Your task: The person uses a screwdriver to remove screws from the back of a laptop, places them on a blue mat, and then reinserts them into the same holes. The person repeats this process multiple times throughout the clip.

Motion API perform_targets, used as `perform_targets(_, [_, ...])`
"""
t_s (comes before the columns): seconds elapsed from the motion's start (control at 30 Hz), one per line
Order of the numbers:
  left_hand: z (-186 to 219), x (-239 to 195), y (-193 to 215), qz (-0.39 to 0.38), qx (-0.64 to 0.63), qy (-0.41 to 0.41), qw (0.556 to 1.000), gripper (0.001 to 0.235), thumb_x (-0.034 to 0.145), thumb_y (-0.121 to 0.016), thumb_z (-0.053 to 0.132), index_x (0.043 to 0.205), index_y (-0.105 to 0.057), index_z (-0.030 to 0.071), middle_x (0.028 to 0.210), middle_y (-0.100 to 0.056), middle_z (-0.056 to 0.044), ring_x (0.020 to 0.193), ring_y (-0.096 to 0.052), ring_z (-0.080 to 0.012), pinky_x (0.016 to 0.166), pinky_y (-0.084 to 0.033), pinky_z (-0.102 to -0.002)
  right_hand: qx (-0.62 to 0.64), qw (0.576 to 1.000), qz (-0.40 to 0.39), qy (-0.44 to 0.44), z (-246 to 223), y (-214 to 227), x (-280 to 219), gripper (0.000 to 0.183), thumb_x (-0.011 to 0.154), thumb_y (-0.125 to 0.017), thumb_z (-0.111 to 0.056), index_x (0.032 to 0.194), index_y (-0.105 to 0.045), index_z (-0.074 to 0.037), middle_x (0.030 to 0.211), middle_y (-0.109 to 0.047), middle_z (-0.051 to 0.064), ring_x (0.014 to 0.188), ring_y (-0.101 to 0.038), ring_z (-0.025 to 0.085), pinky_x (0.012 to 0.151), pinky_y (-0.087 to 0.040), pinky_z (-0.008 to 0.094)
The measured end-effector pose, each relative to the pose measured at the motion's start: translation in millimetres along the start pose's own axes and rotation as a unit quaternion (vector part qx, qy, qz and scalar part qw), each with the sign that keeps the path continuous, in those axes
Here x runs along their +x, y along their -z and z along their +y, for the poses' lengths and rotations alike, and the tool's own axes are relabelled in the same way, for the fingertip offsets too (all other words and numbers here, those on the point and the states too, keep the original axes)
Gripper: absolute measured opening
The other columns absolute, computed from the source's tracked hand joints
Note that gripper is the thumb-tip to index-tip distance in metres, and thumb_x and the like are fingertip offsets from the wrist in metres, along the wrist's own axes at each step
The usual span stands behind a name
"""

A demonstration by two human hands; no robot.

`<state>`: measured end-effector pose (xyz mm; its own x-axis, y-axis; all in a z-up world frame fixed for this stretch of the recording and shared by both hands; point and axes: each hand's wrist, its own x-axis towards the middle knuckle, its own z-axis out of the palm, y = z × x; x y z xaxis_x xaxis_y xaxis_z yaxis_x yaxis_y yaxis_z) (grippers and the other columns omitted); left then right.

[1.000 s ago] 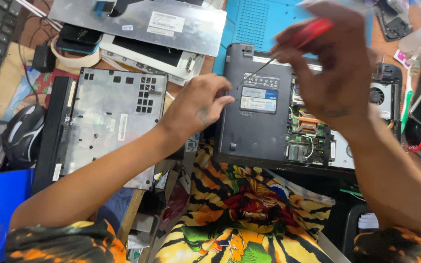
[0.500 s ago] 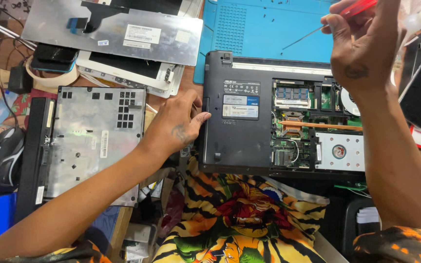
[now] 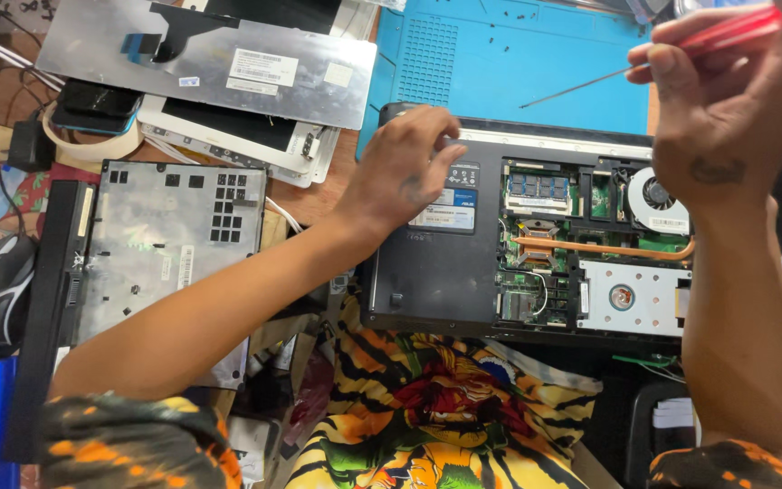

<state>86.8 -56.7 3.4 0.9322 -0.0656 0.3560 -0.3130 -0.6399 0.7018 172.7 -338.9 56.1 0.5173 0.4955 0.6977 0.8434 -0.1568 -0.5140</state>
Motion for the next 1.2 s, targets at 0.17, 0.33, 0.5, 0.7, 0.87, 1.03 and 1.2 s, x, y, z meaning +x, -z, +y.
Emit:
perform_targets(0.17, [-8, 23, -29, 0.042, 0.002, -0.056, 0.997, 0.025, 0.094, -0.073, 0.022, 0.107, -0.067, 0.002, 0.099, -0.07, -0.012, 0.094, -0.069, -0.0258, 0.085, -0.054, -0.039, 0.017, 0.997, 0.009, -0.07, -14, 8, -9, 0.017, 0.119, -0.051, 0.006, 0.134, -0.044, 0.008, 0.117, -0.061, 0.02, 0.109, -0.071, 0.024, 0.101, -0.062, 0.032])
perform_targets(0.33, [-2, 31, -46, 0.034, -0.023, -0.041, 0.998, 0.028, 0.089, -0.077, 0.024, 0.106, -0.069, 0.003, 0.099, -0.069, -0.011, 0.097, -0.069, -0.0253, 0.086, -0.055, -0.039, 0.046, 0.992, 0.022, -0.115, -34, 10, -12, 0.006, 0.124, -0.058, 0.005, 0.127, -0.055, 0.01, 0.113, -0.066, 0.018, 0.105, -0.07, 0.022, 0.098, -0.061, 0.031])
perform_targets(0.5, [3, 31, -43, 0.027, -0.014, -0.041, 0.999, 0.022, 0.091, -0.076, 0.023, 0.098, -0.069, 0.003, 0.096, -0.068, -0.009, 0.094, -0.067, -0.0248, 0.084, -0.054, -0.04, 0.035, 0.993, 0.005, -0.117, -44, 9, -9, 0.006, 0.123, -0.055, 0.003, 0.127, -0.056, 0.007, 0.112, -0.069, 0.015, 0.105, -0.07, 0.02, 0.099, -0.061, 0.03])
perform_targets(0.7, [9, 30, -39, 0.036, -0.018, -0.048, 0.998, 0.016, 0.095, -0.072, 0.018, 0.086, -0.07, 0.005, 0.087, -0.067, -0.006, 0.084, -0.064, -0.0222, 0.08, -0.053, -0.039, 0.047, 0.991, 0.005, -0.125, -51, 10, -11, 0.003, 0.128, -0.056, 0.001, 0.128, -0.055, 0.003, 0.115, -0.07, 0.014, 0.108, -0.069, 0.018, 0.1, -0.06, 0.029])
perform_targets(0.87, [11, 27, -31, 0.018, -0.084, -0.063, 0.994, 0.013, 0.097, -0.071, 0.014, 0.087, -0.072, 0.005, 0.085, -0.068, -0.006, 0.074, -0.064, -0.0187, 0.069, -0.054, -0.034, 0.013, 0.99, 0.005, -0.142, -43, 18, -20, 0.008, 0.13, -0.052, -0.006, 0.128, -0.054, 0.001, 0.114, -0.068, 0.014, 0.104, -0.068, 0.017, 0.097, -0.059, 0.028])
perform_targets(1.03, [20, 21, -23, 0.053, -0.132, -0.096, 0.985, 0.009, 0.098, -0.073, 0.011, 0.092, -0.074, 0.004, 0.087, -0.071, -0.006, 0.077, -0.067, -0.0156, 0.067, -0.054, -0.03, -0.023, 0.99, -0.004, -0.142, -13, 38, -37, 0.015, 0.131, -0.046, -0.013, 0.127, -0.052, -0.001, 0.112, -0.065, 0.015, 0.099, -0.067, 0.017, 0.092, -0.058, 0.026])
perform_targets(1.2, [26, 8, -22, 0.043, -0.16, -0.109, 0.98, 0.006, 0.099, -0.074, 0.009, 0.096, -0.074, 0.005, 0.09, -0.072, -0.005, 0.079, -0.068, -0.0139, 0.067, -0.055, -0.029, -0.069, 0.987, -0.028, -0.146, 20, 64, -64, 0.022, 0.133, -0.04, -0.02, 0.127, -0.051, -0.002, 0.109, -0.063, 0.015, 0.094, -0.066, 0.016, 0.088, -0.057, 0.025])
